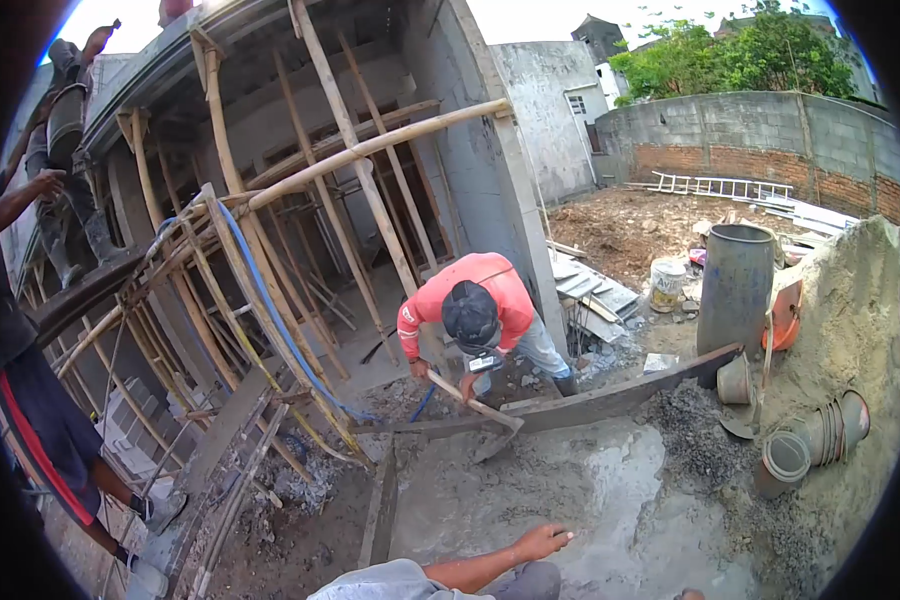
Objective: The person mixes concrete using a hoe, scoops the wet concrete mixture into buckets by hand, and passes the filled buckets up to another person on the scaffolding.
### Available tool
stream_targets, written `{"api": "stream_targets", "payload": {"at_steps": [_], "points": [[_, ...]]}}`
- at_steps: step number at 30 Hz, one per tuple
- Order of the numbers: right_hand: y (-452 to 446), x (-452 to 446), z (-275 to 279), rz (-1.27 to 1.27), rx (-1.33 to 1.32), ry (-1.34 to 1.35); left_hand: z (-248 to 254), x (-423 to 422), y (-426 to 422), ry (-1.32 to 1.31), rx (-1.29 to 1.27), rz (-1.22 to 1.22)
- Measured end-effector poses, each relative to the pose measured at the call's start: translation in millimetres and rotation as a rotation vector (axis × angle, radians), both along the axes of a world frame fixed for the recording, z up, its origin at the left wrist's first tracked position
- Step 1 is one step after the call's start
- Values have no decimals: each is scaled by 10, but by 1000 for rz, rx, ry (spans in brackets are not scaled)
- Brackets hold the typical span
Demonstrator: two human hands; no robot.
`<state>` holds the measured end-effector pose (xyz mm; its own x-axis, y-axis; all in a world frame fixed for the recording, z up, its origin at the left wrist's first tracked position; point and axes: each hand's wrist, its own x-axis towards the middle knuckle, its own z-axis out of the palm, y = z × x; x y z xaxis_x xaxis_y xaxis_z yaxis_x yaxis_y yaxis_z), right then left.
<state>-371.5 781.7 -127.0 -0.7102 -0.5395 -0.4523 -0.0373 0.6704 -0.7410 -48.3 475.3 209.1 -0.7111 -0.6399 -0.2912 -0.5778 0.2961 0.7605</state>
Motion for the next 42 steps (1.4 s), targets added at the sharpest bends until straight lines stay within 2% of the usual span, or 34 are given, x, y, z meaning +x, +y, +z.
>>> {"api": "stream_targets", "payload": {"at_steps": [1,2,3,4,5,6,7,8,9,12,14,17,19,20,23,26,30,31,34,35,37,38,39,40,42], "points": [[-161,224,904,-547,-118,-520,-35,56,-53,-1,56,102],[-260,401,1216,-616,-155,-582,-248,147,-183,-46,7,129],[-359,535,1506,-582,-135,-529,-204,172,-178,-22,60,239],[-452,580,1498,-578,-154,-584,-306,193,-212,35,177,350],[-490,501,1185,-413,-177,-676,-305,172,-230,51,241,398],[-624,580,1328,-382,4,-403,-512,205,-316,22,311,438],[-722,548,1572,-310,125,-427,-630,167,-359,26,410,481],[-785,505,1554,-258,152,-304,-779,91,-431,-31,476,472],[-785,428,1315,-100,258,-6,-920,-45,-498,-67,525,482],[-637,120,1673,-135,319,105,-1218,-738,-690,-144,606,355],[-369,-82,1904,-253,407,23,-1247,-1327,-879,-119,588,205],[107,-330,2073,-512,417,-24,-488,-2444,-1075,62,604,34],[365,-371,2283,-771,337,-200,-264,-2995,-1284,121,568,-14],[484,-352,2381,-818,353,-233,-210,-3198,-1386,147,554,-37],[973,-130,2387,-952,401,-307,-188,-3658,-1534,174,612,61],[1428,234,2342,-1098,448,-472,-264,-3991,-1337,98,665,126],[1839,359,2291,-1169,571,-899,-748,-4546,-859,-99,663,-15],[1894,152,2262,-1162,624,-990,-831,-4772,-761,-126,636,-47],[2181,-772,1813,-948,780,-937,-1150,-5625,-449,-165,580,-121],[2151,-1297,1702,-893,810,-848,-1286,-5923,-362,-152,571,-134],[2295,-2439,966,-706,859,-679,-1520,-6685,-114,-102,624,-120],[2219,-3095,653,-461,945,-361,-1529,-7155,66,-75,681,-92],[2202,-3734,188,-359,908,-155,-1601,-7650,224,-45,732,-67],[1910,-4577,135,-471,857,-214,-1764,-8136,394,-19,722,-108],[1446,-6070,-8,-558,682,43,-2242,-9024,776,27,648,-165]]}}
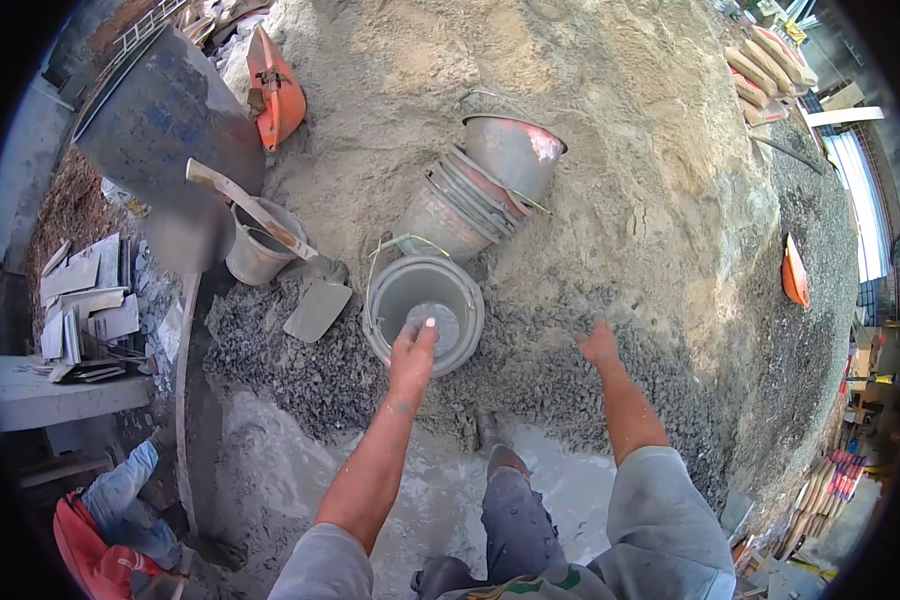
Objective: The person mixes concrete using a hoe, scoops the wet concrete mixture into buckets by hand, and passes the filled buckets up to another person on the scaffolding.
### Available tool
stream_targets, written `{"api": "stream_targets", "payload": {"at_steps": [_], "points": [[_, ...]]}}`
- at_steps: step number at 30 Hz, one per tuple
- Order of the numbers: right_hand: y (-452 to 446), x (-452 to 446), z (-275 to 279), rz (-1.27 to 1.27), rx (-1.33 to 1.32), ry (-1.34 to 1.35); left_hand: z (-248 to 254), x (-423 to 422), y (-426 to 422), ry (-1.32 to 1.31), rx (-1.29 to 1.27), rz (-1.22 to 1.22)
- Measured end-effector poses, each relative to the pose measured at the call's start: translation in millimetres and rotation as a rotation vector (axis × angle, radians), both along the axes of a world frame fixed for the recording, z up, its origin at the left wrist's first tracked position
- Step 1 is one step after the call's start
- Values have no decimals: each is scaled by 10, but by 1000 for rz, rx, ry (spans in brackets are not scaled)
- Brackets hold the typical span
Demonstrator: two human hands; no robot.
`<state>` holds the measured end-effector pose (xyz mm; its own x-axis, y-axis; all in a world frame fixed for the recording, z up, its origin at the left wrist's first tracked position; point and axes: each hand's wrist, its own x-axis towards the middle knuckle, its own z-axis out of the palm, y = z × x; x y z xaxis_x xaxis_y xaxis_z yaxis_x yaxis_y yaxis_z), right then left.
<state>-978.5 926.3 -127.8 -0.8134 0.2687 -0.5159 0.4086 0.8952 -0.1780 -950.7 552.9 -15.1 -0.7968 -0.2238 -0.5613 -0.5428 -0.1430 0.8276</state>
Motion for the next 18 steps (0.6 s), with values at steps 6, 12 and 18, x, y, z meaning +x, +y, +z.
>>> {"api": "stream_targets", "payload": {"at_steps": [6,12,18], "points": [[-863,-3895,47,192,20,899,-1022,-2377,623,96,-518,-63],[-1328,-4143,280,411,82,406,-1731,-2927,683,115,-784,179],[-969,-3535,245,462,-350,-109,-1842,-2485,870,202,-396,286]]}}
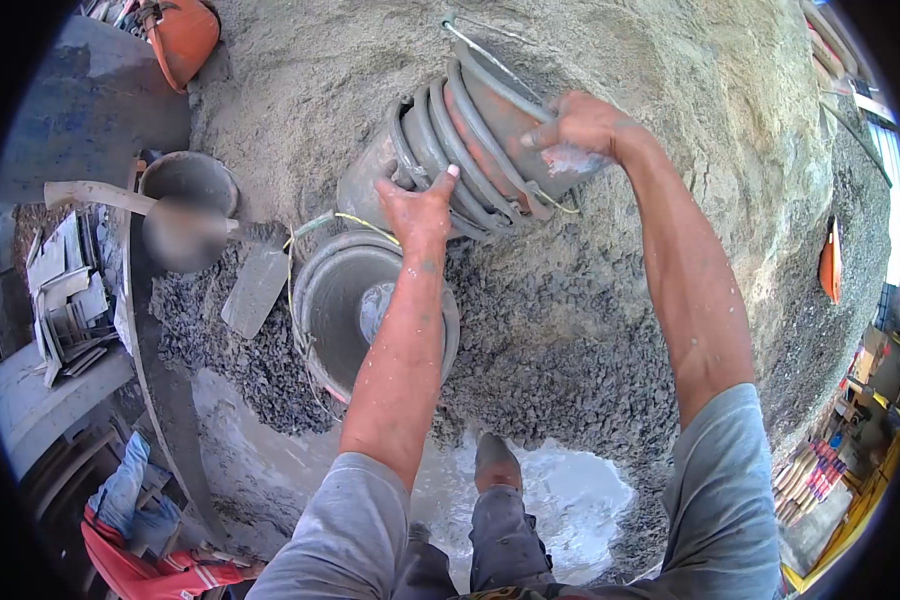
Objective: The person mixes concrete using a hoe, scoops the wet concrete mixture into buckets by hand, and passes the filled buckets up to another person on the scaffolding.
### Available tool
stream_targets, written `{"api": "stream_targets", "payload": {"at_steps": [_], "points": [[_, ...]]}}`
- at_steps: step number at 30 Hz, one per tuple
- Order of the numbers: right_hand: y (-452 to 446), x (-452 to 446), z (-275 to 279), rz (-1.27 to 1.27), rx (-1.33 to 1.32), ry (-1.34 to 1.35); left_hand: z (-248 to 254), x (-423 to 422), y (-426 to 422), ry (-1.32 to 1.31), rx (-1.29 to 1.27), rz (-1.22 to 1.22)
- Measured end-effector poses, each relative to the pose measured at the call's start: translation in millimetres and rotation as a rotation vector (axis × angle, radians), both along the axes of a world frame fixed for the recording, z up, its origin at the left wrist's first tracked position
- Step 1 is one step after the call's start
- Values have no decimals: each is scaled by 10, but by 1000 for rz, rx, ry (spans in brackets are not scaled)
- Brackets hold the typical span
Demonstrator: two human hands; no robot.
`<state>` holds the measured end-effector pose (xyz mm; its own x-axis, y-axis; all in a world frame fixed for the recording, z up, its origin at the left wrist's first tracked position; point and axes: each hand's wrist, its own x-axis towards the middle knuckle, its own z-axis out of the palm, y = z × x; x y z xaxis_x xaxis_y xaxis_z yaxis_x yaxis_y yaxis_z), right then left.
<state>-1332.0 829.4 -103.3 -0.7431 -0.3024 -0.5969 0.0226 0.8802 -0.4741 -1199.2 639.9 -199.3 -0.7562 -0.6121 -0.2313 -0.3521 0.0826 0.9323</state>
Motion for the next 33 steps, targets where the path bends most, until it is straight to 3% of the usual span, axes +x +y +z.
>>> {"api": "stream_targets", "payload": {"at_steps": [4,5,9,12,18,21,25,29,31,33], "points": [[89,1066,-314,-288,-275,99,215,277,-50,-224,404,-97],[100,1300,-359,-376,-325,101,282,342,-62,-302,375,-126],[305,2226,169,-969,-786,-11,843,831,156,-192,58,-345],[591,3237,715,-1297,-980,-50,1710,1160,467,-428,-164,-627],[749,5244,2008,-1554,-1057,290,2947,2537,858,-210,-216,-983],[788,6321,2349,-1602,-1049,405,3264,3467,964,-155,-190,-1110],[841,7645,2427,-1662,-908,491,3337,4581,1149,-258,-175,-1235],[873,8405,1951,-1898,-970,437,2669,5325,1450,-342,-211,-1324],[929,8660,1426,-1969,-953,351,2196,5611,1558,-440,-218,-1338],[1146,9074,640,-1953,-778,311,1622,5816,1551,-561,-41,-1393]]}}
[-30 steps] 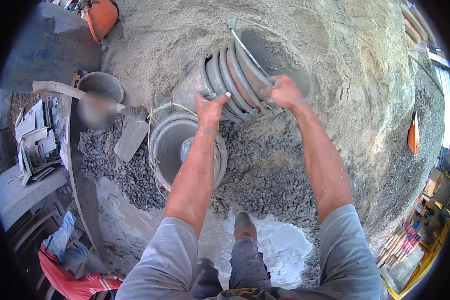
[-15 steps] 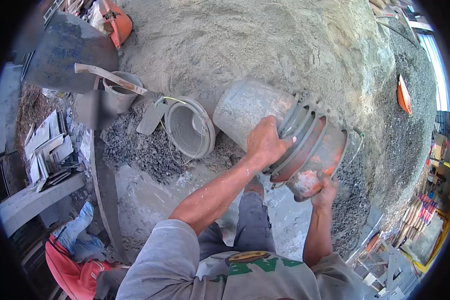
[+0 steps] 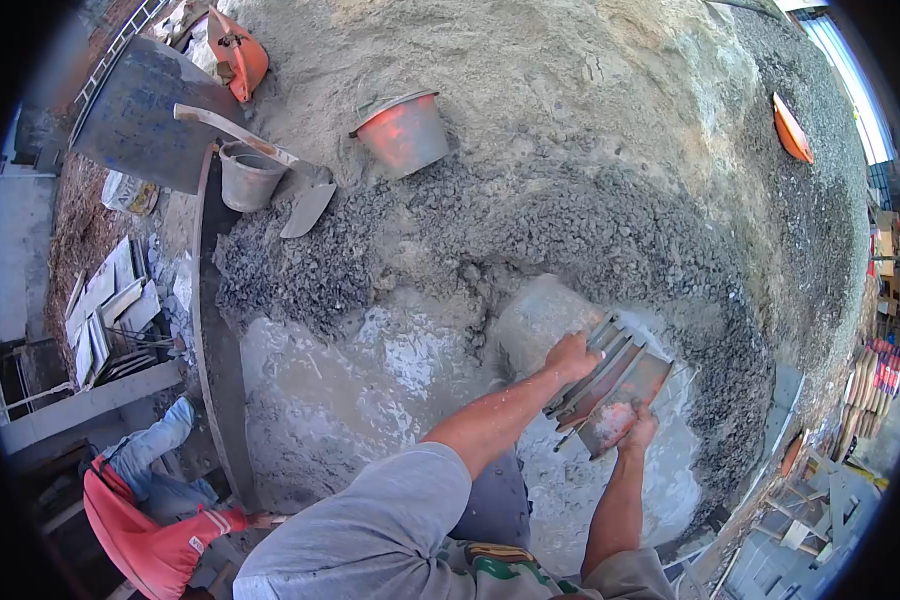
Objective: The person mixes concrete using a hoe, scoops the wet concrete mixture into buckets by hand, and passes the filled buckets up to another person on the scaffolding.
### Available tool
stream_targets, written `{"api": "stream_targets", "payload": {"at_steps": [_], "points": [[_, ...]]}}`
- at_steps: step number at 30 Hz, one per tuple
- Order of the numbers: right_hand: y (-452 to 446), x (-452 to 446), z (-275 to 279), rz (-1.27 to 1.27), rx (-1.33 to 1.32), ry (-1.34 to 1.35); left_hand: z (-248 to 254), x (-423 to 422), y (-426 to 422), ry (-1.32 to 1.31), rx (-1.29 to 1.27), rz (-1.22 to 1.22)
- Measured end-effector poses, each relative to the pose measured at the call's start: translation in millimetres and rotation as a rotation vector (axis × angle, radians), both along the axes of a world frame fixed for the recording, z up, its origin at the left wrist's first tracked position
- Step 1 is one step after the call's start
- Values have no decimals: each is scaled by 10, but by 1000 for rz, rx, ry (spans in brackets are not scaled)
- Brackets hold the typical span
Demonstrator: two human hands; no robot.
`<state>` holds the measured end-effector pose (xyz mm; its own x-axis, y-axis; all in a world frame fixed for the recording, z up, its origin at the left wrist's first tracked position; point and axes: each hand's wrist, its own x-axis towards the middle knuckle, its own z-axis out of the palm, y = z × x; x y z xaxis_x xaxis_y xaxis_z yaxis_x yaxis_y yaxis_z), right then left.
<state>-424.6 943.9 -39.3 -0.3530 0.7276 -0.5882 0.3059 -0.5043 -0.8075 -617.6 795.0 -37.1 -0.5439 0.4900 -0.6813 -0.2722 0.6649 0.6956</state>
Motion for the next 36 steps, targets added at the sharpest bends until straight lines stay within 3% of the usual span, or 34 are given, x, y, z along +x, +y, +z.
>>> {"api": "stream_targets", "payload": {"at_steps": [3,6,8,9,12,14,16,19,20,22,24,25,26,29,31,34,36], "points": [[139,67,-704,0,43,-572,-146,141,-72,-86,123,96],[650,598,-1804,510,352,-1201,-260,-22,-552,42,128,189],[523,315,-1344,651,550,-1343,-520,-180,-1067,33,-15,264],[436,27,-1078,719,670,-1406,-334,-366,-1339,-53,-56,365],[169,-562,-861,660,995,-1135,-440,-631,-2245,76,-183,554],[-60,-1144,-750,850,1095,-902,-193,-656,-2809,124,-251,724],[-297,-1969,-751,1112,853,-861,-40,-675,-3334,129,-229,947],[-846,-3304,-666,1336,767,-624,301,-542,-3816,99,-198,1239],[-969,-3674,-944,1531,1014,-528,310,-468,-3943,85,-207,1306],[-1474,-4554,-716,1479,924,-439,216,-243,-4105,41,-220,1438],[-1859,-5291,-1098,1474,998,-341,34,-90,-4102,-26,-203,1546],[-2220,-5604,-623,1420,986,-328,-75,-61,-4082,-61,-196,1597],[-2422,-5924,-634,1491,1032,-248,-191,-70,-4048,-83,-187,1594],[-2883,-6809,-1124,1395,1544,116,-594,-187,-3887,-134,-151,1549],[-3136,-7193,-1096,1424,1715,21,-860,-262,-3896,-141,-131,1471],[-3291,-7301,-1319,1702,1575,-402,-1105,-360,-4075,-118,-81,1419],[-3390,-7146,-1365,1897,1445,-392,-988,-403,-4241,-149,-91,1474]]}}
